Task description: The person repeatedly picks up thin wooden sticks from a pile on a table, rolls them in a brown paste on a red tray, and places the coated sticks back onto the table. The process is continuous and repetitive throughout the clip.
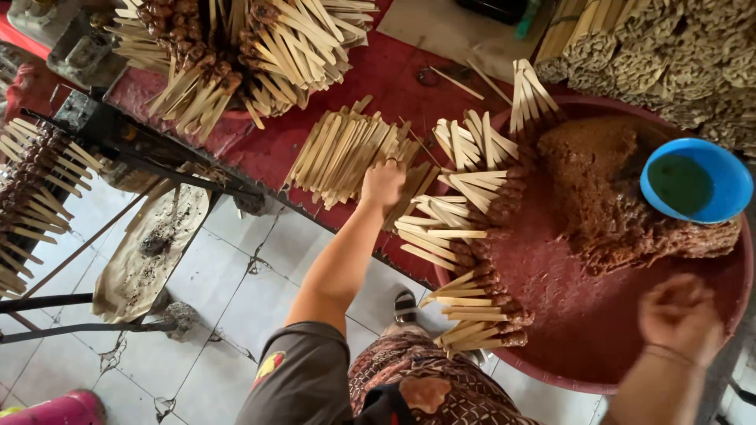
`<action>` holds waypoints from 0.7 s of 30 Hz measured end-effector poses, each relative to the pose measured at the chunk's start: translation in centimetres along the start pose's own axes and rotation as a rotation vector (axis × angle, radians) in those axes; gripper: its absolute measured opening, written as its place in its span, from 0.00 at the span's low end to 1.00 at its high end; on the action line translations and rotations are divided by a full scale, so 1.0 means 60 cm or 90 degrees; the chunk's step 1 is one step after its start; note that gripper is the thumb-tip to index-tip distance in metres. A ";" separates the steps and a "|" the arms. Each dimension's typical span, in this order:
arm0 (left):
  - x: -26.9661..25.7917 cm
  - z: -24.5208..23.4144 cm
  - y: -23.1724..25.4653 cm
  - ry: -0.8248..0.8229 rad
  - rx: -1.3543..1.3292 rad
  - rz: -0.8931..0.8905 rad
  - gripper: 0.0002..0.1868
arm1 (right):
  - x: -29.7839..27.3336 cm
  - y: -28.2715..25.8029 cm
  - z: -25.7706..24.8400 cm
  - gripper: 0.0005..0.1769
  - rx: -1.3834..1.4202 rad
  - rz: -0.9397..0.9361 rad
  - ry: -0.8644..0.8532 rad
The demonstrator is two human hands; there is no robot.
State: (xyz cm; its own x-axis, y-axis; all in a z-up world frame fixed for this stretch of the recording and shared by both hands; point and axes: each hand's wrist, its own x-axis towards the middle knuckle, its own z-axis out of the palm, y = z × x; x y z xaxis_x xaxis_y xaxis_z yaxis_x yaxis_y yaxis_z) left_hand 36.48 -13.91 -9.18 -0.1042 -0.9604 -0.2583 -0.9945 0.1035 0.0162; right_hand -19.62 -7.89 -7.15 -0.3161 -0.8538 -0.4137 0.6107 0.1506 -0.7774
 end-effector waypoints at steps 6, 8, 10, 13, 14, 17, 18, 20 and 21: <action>-0.056 -0.116 0.039 -0.026 -0.094 -0.103 0.07 | -0.175 0.043 0.140 0.13 0.068 0.243 0.236; -0.093 -0.195 0.060 0.090 -0.572 -0.365 0.07 | -0.127 0.078 0.051 0.09 0.127 0.259 0.051; -0.104 -0.178 0.040 0.140 -0.612 -0.373 0.09 | -0.118 0.089 0.025 0.09 0.111 0.235 -0.016; -0.126 -0.148 0.048 0.298 -0.702 -0.278 0.09 | -0.017 0.195 -0.092 0.06 -0.053 0.148 -0.072; -0.130 -0.135 0.066 0.404 -0.751 -0.171 0.08 | 0.023 0.228 -0.151 0.17 -0.201 0.088 -0.058; -0.188 -0.174 0.199 0.230 -0.848 0.019 0.08 | -0.102 0.159 0.049 0.07 0.104 0.139 -0.032; -0.208 -0.182 0.248 0.212 -0.853 0.036 0.08 | -0.101 0.153 0.045 0.07 0.109 0.126 -0.013; -0.260 -0.196 0.336 -0.010 -1.053 0.077 0.16 | -0.097 0.144 0.037 0.11 0.127 0.127 -0.127; -0.264 -0.176 0.373 -0.029 -1.054 0.085 0.16 | -0.108 0.124 0.044 0.11 0.129 0.119 -0.110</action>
State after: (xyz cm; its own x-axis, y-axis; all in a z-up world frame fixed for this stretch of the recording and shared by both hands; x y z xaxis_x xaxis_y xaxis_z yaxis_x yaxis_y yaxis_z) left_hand 15.74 0.85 5.48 -0.2136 -0.9569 -0.1967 0.0832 -0.2185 0.9723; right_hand -11.12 -2.59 -8.99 -0.0677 -0.8951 -0.4406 0.7843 0.2252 -0.5781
